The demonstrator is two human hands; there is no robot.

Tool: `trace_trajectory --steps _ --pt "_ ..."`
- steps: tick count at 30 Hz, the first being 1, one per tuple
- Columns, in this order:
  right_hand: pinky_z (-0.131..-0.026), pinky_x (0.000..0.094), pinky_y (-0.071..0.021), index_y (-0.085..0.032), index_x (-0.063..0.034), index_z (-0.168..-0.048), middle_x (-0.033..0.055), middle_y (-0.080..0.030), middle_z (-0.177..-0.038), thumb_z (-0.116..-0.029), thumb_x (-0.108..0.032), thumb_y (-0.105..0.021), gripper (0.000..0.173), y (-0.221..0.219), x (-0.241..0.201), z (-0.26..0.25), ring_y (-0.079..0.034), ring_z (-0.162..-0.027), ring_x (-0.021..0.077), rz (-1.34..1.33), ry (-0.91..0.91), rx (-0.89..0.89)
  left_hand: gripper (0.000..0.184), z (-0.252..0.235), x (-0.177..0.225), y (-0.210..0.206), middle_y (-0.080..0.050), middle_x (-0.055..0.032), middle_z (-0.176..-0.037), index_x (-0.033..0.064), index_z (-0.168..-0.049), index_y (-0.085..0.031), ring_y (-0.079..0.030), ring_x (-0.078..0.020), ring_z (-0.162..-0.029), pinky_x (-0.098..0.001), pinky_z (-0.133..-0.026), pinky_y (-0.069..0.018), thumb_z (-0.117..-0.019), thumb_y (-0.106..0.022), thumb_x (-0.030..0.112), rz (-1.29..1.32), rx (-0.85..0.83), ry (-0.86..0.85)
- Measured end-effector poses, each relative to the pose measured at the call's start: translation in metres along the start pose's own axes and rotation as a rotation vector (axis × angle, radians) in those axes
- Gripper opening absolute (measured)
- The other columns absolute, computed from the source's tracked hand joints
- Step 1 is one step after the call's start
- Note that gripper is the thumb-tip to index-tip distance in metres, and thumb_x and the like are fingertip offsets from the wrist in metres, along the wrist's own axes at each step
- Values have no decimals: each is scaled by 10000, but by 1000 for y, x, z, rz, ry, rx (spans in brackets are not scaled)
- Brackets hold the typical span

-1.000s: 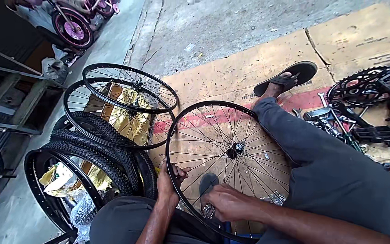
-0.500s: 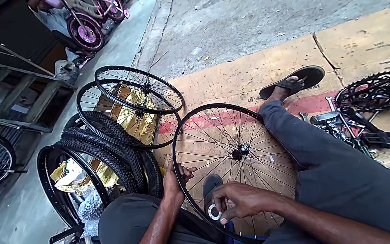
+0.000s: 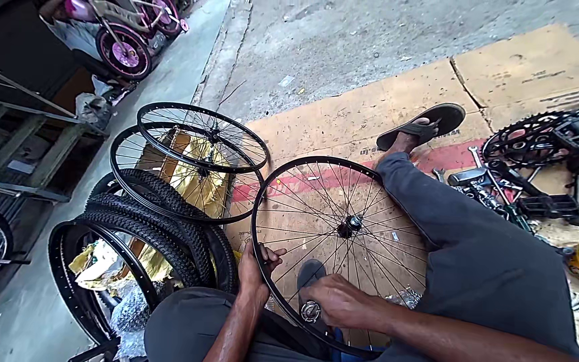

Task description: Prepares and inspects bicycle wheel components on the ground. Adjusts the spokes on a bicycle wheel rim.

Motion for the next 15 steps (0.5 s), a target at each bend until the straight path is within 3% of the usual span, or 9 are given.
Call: trace_trajectory --steps 3,5,6,9,11,13,15 --pt "-866 524 -549 -640 -74 -1177 118 -713 -996 -903 -294 -793 384 10 1 6 -695 -903 280 -210 68 -191 545 -2 -1 3 -564 -90 -541 114 -667 -447 -669 -295 -576 -435 -635 -600 -1113 -299 390 4 12 4" --pt "-876 447 -548 -673 -68 -1127 86 -681 -1057 -879 -312 -821 378 16 7 10 -664 -928 217 -356 62 -162 536 -1 -1 3 -556 -79 -541 121 -667 -448 -661 -284 -575 -440 -648 -599 -1110 -299 384 6 13 7" --pt "-851 457 -559 -661 -75 -1127 82 -704 -1027 -882 -297 -818 366 15 9 9 -684 -900 221 -330 9 -116 534 0 -1 3 -555 -74 -540 124 -668 -448 -661 -279 -573 -437 -650 -600 -1110 -300 383 3 9 4" --pt "-783 584 -533 -653 -82 -1107 150 -694 -905 -875 -136 -713 245 3 2 2 -687 -872 354 -38 -26 5 540 -1 -1 -1 -549 -68 -540 126 -665 -447 -653 -271 -568 -437 -654 -600 -1112 -298 390 4 -5 -1" --pt "-804 598 -515 -667 -80 -1114 164 -695 -901 -895 -156 -711 236 1 -3 0 -680 -879 370 -23 19 -82 535 -1 -1 1 -554 -73 -540 123 -670 -445 -657 -276 -567 -438 -648 -600 -1112 -302 390 1 4 2" --pt "-859 526 -543 -647 -73 -1183 123 -706 -981 -916 -274 -780 360 10 -3 5 -687 -890 285 -196 87 -191 535 -2 -1 4 -564 -80 -546 120 -671 -449 -669 -285 -584 -442 -656 -602 -1111 -301 384 0 3 1" --pt "-887 428 -556 -688 -63 -1107 81 -689 -1071 -897 -282 -806 326 18 3 9 -671 -934 200 -363 93 -159 532 -2 0 4 -556 -71 -539 125 -662 -453 -659 -273 -572 -436 -654 -600 -1107 -306 377 1 -1 -4"
Point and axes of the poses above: each hand's wrist, its own z-axis away from the middle knuckle, its own y-axis out of the back of the hand, x = y × z, the point moved 9 cm from there along -z, towards the middle knuckle
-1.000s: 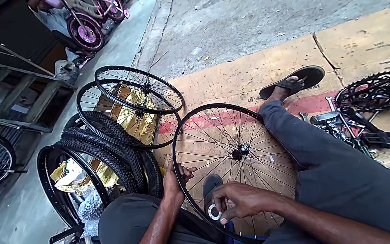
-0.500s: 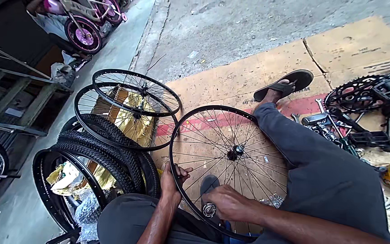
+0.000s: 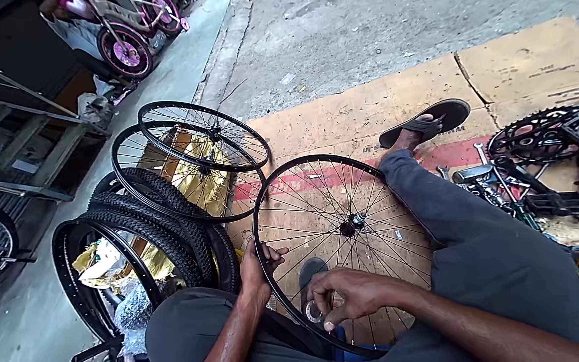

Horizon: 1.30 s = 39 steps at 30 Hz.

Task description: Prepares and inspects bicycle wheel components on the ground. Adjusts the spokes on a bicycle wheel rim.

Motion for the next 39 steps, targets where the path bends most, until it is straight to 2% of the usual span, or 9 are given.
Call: trace_trajectory --steps 6,11,14,17,20,24,30,35,39 --pt "-774 595 -523 -658 -71 -1102 166 -690 -886 -879 -112 -693 229 -18 1 -15 -684 -861 375 374 -84 114 524 0 1 -3 -543 -68 -535 122 -679 -444 -647 -271 -551 -434 -630 -599 -1112 -301 381 -2 0 -6" --pt "-883 436 -549 -678 -61 -1120 84 -682 -1064 -927 -283 -771 308 -1 3 -1 -668 -931 208 3 -9 22 543 1 1 -2 -568 -74 -550 114 -672 -465 -659 -263 -569 -421 -646 -603 -1112 -293 381 -15 -5 -13" --pt "-818 547 -549 -642 -81 -1168 123 -709 -948 -913 -198 -751 301 -7 3 -8 -693 -870 310 227 -116 126 492 -2 4 -7 -738 -170 -928 51 -1112 -616 -745 -308 -829 -442 -724 -613 -1117 -273 404 -78 -32 -29" --pt "-804 612 -512 -680 -66 -1084 176 -692 -894 -908 -162 -691 200 -20 1 -13 -677 -887 391 376 -104 68 517 -13 14 -15 -684 -132 -1279 117 -1402 -536 -699 -298 -1101 -480 -905 -578 -1102 -329 484 -70 -155 -5" --pt "-872 558 -528 -587 -57 -1247 144 -703 -972 -948 -301 -741 416 -16 -1 -3 -686 -888 316 161 -19 -98 412 -16 19 -20 -674 -149 -1308 82 -1401 -516 -685 -293 -1160 -464 -988 -560 -1106 -420 353 23 -235 -19" --pt "-894 501 -528 -666 -61 -1134 110 -691 -1020 -1023 -385 -623 345 -7 -3 2 -673 -936 256 136 84 -62 487 -10 21 -23 -720 -173 -1129 36 -1168 -620 -705 -325 -1092 -490 -975 -567 -1101 -378 453 150 -239 -60" --pt "-857 367 -567 -721 -183 -1041 -32 -698 -1007 -991 -347 -670 179 66 -10 26 -672 -955 117 344 63 397 498 3 9 -11 -692 -138 -718 60 -774 -541 -746 -339 -795 -481 -823 -620 -1111 -340 366 -1 -54 -37" --pt "-1001 481 -488 -724 -164 -1103 43 -704 -1112 -982 -239 -672 152 17 -4 11 -633 -1116 258 537 56 109 541 8 -4 -3 -656 -143 -635 70 -720 -500 -735 -353 -696 -500 -750 -629 -1106 -337 411 -6 21 32" --pt "-1088 505 -419 -667 -109 -1142 88 -691 -1146 -1044 -239 -574 186 -16 -24 -1 -637 -1125 281 465 210 133 535 5 -5 -2 -671 -146 -667 80 -729 -504 -739 -363 -743 -512 -788 -621 -1106 -327 416 -8 -3 18"
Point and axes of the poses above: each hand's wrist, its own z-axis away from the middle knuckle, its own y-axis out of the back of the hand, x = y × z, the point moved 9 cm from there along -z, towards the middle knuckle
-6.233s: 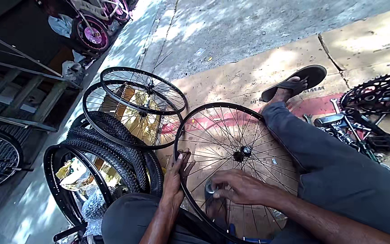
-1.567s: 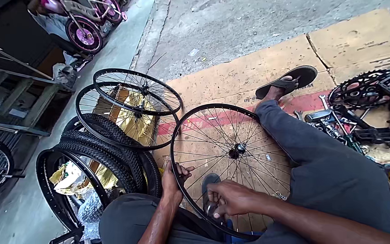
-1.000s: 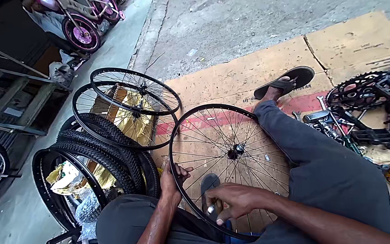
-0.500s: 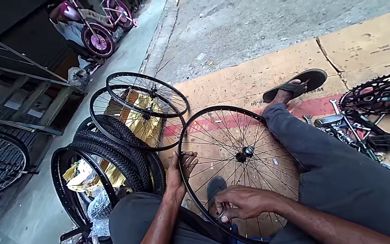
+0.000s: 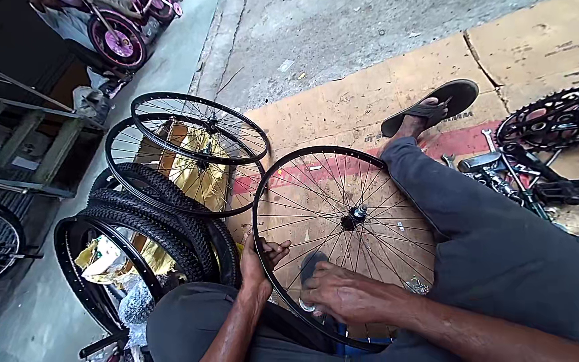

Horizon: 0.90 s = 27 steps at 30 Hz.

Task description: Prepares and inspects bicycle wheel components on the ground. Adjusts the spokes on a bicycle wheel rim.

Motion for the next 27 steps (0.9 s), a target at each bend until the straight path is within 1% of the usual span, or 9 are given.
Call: trace_trajectory --steps 3,7,11,14,17,19,21,24,27 --pt "-1138 520 -392 -658 -126 -1243 95 -690 -1187 -1066 -236 -525 247 6 13 4 -636 -1171 283 46 -86 -47 537 -1 0 0 -672 -142 -662 85 -727 -507 -740 -355 -730 -503 -769 -624 -1106 -330 421 -2 3 0" --pt "-1068 459 -453 -673 -170 -1232 51 -712 -1131 -1064 -234 -531 229 11 21 6 -655 -1114 238 83 -46 -58 529 -1 1 0 -668 -133 -656 94 -720 -505 -738 -343 -722 -485 -742 -624 -1105 -328 410 -1 1 2" --pt "-820 501 -553 -629 -135 -1252 90 -699 -885 -974 -218 -690 296 5 21 -9 -692 -848 285 -64 -79 28 529 1 3 -3 -664 -133 -656 93 -713 -502 -737 -350 -734 -477 -732 -623 -1105 -322 401 -4 -7 -10" --pt "-688 537 -534 -662 -108 -1049 108 -672 -801 -861 -123 -705 193 -10 25 -19 -680 -768 314 30 -165 47 529 2 5 -5 -662 -134 -665 98 -722 -498 -733 -349 -739 -475 -729 -618 -1105 -312 413 -10 -26 -18" --pt "-829 537 -529 -653 -80 -1162 120 -692 -942 -897 -256 -775 341 -3 25 -15 -676 -888 298 -185 -158 -125 553 1 3 -4 -673 -132 -660 100 -700 -503 -739 -333 -723 -447 -691 -620 -1104 -303 420 -19 -22 -6" --pt "-897 463 -534 -673 -70 -1159 99 -674 -1055 -903 -277 -796 351 8 26 -6 -657 -947 234 -359 -135 -156 558 -1 1 -2 -677 -131 -671 103 -705 -507 -739 -331 -727 -447 -690 -620 -1106 -300 430 -15 -27 2" --pt "-831 415 -560 -693 -86 -1099 56 -704 -1004 -922 -256 -777 260 10 34 -3 -677 -879 183 -357 -244 -85 557 0 2 -2 -682 -136 -674 100 -713 -514 -743 -341 -735 -454 -698 -622 -1106 -302 435 -16 -34 -1" --pt "-741 547 -543 -651 -104 -1102 113 -685 -865 -894 -142 -700 217 -5 32 -14 -685 -827 316 -58 -326 -24 562 2 5 -7 -671 -142 -666 90 -720 -505 -737 -350 -738 -460 -706 -618 -1108 -291 436 -36 -35 -21" --pt "-792 556 -518 -653 -76 -1117 134 -684 -887 -923 -227 -731 258 -7 28 -17 -670 -854 330 -128 -249 -163 582 2 3 -5 -668 -137 -660 91 -710 -502 -736 -340 -719 -444 -682 -619 -1110 -288 456 -33 -28 -10"
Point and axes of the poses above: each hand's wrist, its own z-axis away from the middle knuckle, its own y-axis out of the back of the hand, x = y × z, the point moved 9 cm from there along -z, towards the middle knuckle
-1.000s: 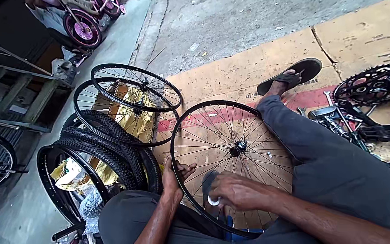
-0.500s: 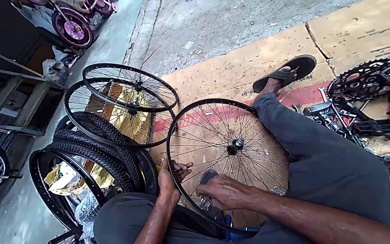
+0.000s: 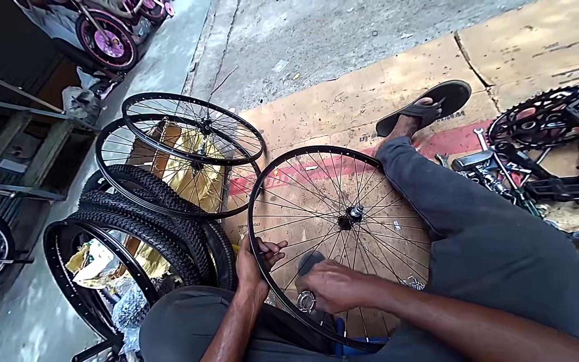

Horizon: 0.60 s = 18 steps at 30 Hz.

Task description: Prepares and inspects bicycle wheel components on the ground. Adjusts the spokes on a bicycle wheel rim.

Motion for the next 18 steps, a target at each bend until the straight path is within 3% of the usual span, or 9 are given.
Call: trace_trajectory --steps 2,4,7,9,10,12,14,15,18 --pt "-869 497 -539 -655 -64 -1193 120 -693 -1013 -925 -314 -778 387 9 1 10 -674 -906 265 -188 68 -72 581 -1 -1 2 -679 -138 -666 93 -703 -509 -742 -337 -723 -440 -676 -621 -1109 -288 446 2 -5 2" --pt "-840 441 -550 -693 -74 -1119 80 -682 -1012 -929 -296 -771 303 13 7 14 -663 -884 208 -269 12 -4 569 -1 -1 2 -675 -138 -668 93 -707 -507 -738 -342 -732 -450 -697 -620 -1108 -295 435 -2 -5 0" --pt "-758 542 -551 -659 -102 -1118 103 -699 -887 -892 -154 -728 242 5 6 4 -690 -841 303 -33 -92 143 580 -1 0 -1 -664 -140 -654 92 -699 -501 -734 -342 -719 -454 -688 -618 -1109 -286 442 0 4 -6" --pt "-749 577 -523 -659 -90 -1075 137 -683 -864 -885 -140 -707 202 -1 2 -3 -678 -847 350 51 -57 99 585 -1 0 0 -663 -138 -652 92 -697 -496 -733 -340 -712 -451 -678 -617 -1109 -282 448 -3 13 -4" --pt "-788 570 -519 -661 -84 -1110 136 -691 -896 -904 -190 -730 242 0 1 -2 -675 -868 338 7 -23 28 587 -2 0 1 -664 -136 -652 92 -695 -495 -734 -338 -711 -450 -675 -617 -1109 -283 449 -4 14 -3" --pt "-866 505 -526 -643 -72 -1198 116 -689 -987 -920 -311 -780 392 7 0 8 -668 -893 268 -167 61 -80 593 -2 0 2 -666 -130 -653 97 -692 -498 -736 -332 -714 -443 -672 -617 -1111 -270 450 -8 0 -5" --pt "-849 433 -544 -691 -71 -1133 79 -675 -1024 -921 -303 -781 327 13 8 13 -655 -887 204 -294 28 -21 596 -1 1 2 -668 -132 -653 97 -692 -503 -738 -332 -715 -443 -674 -619 -1110 -274 454 -4 0 -5" --pt "-824 440 -556 -681 -89 -1129 66 -702 -991 -926 -279 -773 293 12 11 12 -674 -858 203 -266 -41 39 595 0 1 2 -668 -131 -656 96 -694 -503 -737 -333 -719 -444 -679 -619 -1109 -279 459 -4 1 -4" --pt "-748 557 -537 -646 -103 -1088 120 -682 -872 -907 -170 -696 199 -1 7 -1 -682 -846 329 34 -78 149 591 -2 0 0 -660 -138 -654 87 -701 -498 -730 -346 -715 -458 -677 -614 -1108 -283 457 1 9 -7"
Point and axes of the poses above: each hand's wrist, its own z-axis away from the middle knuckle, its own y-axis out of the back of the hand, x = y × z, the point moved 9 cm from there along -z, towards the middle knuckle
